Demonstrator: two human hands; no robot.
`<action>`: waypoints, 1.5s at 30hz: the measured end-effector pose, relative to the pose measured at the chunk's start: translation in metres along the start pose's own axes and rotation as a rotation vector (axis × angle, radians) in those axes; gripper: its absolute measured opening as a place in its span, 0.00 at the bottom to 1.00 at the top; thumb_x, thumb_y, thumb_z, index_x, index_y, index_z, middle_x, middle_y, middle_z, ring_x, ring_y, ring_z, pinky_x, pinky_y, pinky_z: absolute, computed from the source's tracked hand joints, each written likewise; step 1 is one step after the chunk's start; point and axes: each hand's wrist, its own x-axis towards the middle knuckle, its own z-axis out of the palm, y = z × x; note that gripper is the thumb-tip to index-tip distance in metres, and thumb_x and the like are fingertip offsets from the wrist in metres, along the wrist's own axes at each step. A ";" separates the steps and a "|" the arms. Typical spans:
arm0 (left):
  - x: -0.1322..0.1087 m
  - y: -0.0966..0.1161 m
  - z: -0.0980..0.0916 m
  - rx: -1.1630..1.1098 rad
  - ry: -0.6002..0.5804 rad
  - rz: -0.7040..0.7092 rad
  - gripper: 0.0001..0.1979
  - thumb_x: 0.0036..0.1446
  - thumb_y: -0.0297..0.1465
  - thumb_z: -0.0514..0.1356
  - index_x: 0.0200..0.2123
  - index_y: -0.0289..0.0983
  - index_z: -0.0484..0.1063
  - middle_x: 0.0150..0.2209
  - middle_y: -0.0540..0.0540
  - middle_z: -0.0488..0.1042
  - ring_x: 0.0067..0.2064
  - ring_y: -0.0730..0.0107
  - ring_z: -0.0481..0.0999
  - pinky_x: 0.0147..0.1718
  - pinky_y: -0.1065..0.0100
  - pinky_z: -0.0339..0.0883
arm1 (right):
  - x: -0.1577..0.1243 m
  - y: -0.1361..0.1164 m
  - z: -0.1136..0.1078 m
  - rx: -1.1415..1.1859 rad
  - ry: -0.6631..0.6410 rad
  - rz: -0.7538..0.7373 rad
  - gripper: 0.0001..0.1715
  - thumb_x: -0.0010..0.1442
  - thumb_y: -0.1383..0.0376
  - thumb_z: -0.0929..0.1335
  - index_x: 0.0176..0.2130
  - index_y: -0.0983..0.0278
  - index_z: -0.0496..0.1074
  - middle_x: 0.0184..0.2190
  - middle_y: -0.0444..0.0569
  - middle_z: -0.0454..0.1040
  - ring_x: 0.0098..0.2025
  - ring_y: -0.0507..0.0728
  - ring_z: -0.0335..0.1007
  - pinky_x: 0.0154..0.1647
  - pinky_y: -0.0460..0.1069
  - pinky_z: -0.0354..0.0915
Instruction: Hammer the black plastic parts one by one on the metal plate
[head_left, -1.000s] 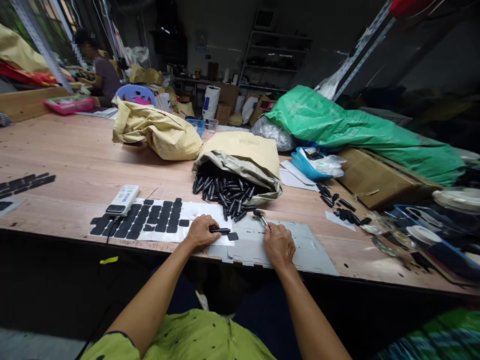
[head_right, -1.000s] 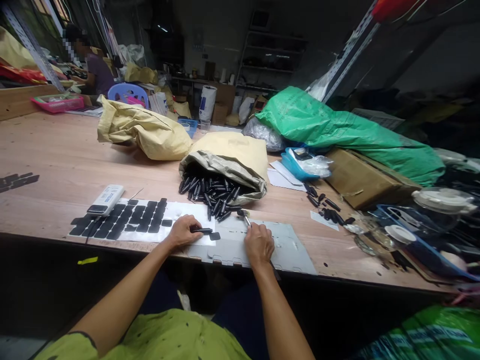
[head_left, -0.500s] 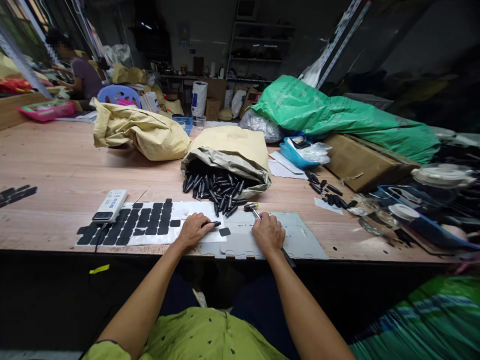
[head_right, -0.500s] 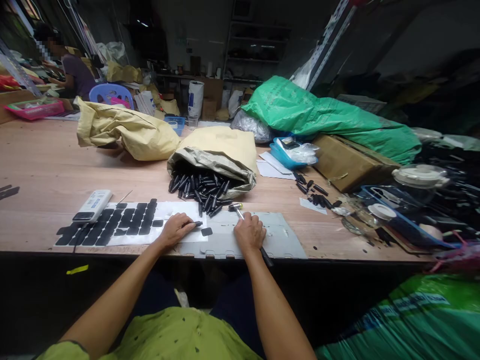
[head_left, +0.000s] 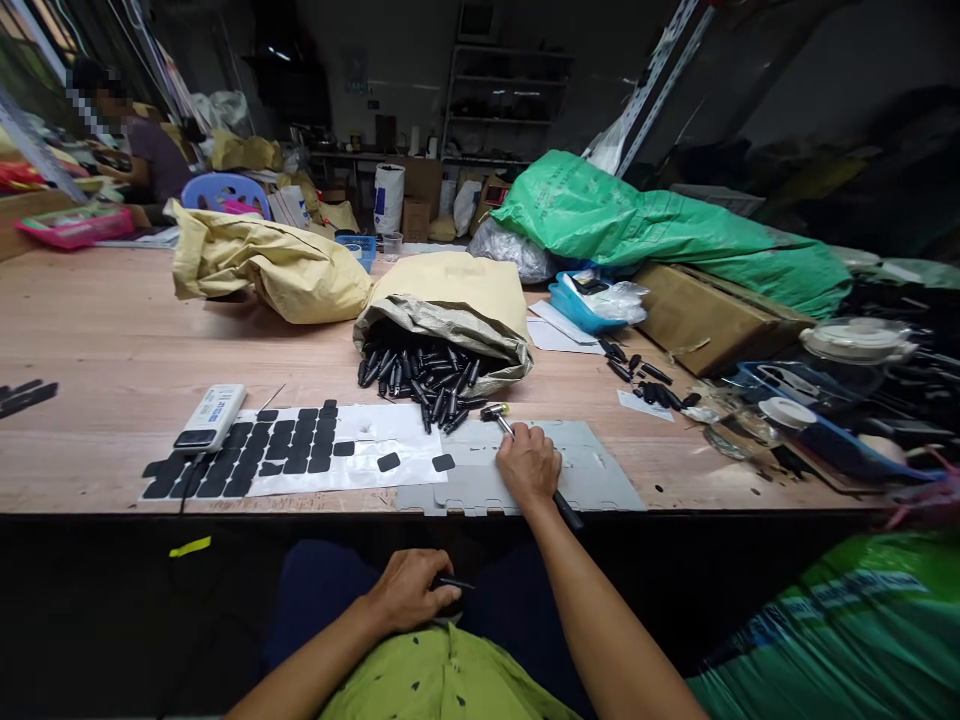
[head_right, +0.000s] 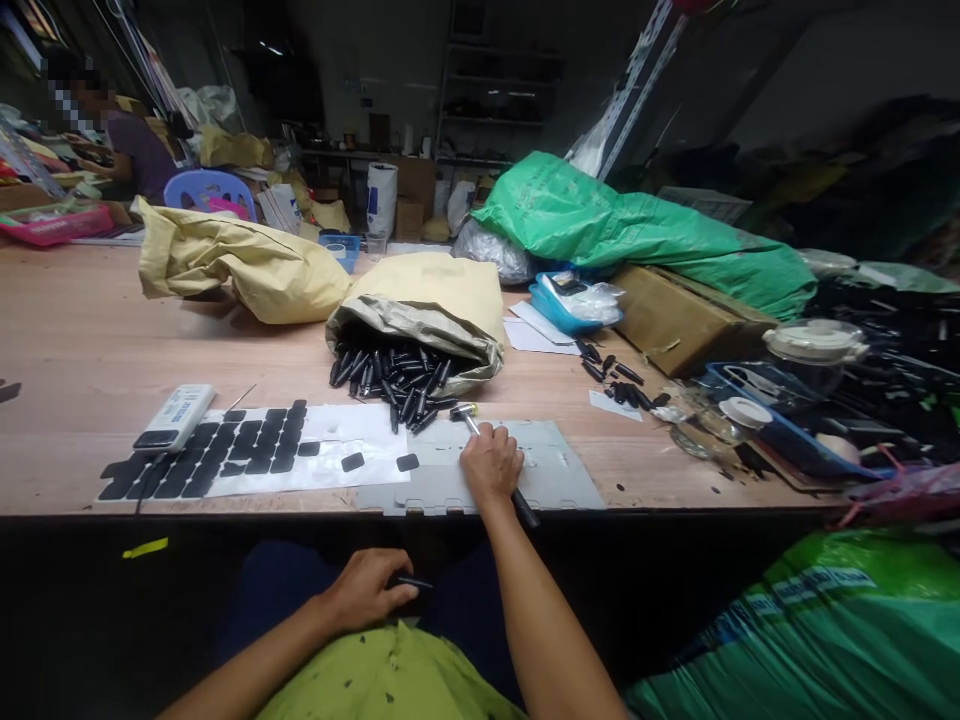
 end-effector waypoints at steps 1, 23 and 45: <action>0.004 -0.008 0.010 0.005 -0.049 -0.076 0.12 0.58 0.38 0.59 0.43 0.43 0.75 0.39 0.48 0.78 0.41 0.60 0.77 0.41 0.64 0.67 | 0.000 0.000 0.000 -0.001 0.002 -0.002 0.17 0.66 0.62 0.60 0.48 0.65 0.71 0.43 0.56 0.71 0.44 0.61 0.66 0.40 0.52 0.54; 0.133 -0.068 -0.249 -0.095 0.952 -0.667 0.19 0.60 0.34 0.57 0.51 0.32 0.74 0.50 0.34 0.77 0.54 0.53 0.74 0.49 0.63 0.66 | 0.000 0.003 0.004 -0.045 0.065 -0.036 0.14 0.66 0.62 0.62 0.45 0.64 0.72 0.40 0.53 0.71 0.41 0.59 0.66 0.36 0.51 0.52; 0.091 -0.036 -0.187 0.012 0.809 -0.528 0.11 0.55 0.35 0.60 0.37 0.37 0.79 0.38 0.42 0.80 0.42 0.59 0.77 0.36 0.67 0.64 | 0.001 0.000 0.002 -0.019 0.041 -0.022 0.14 0.66 0.62 0.61 0.46 0.64 0.71 0.41 0.54 0.71 0.42 0.60 0.66 0.38 0.51 0.53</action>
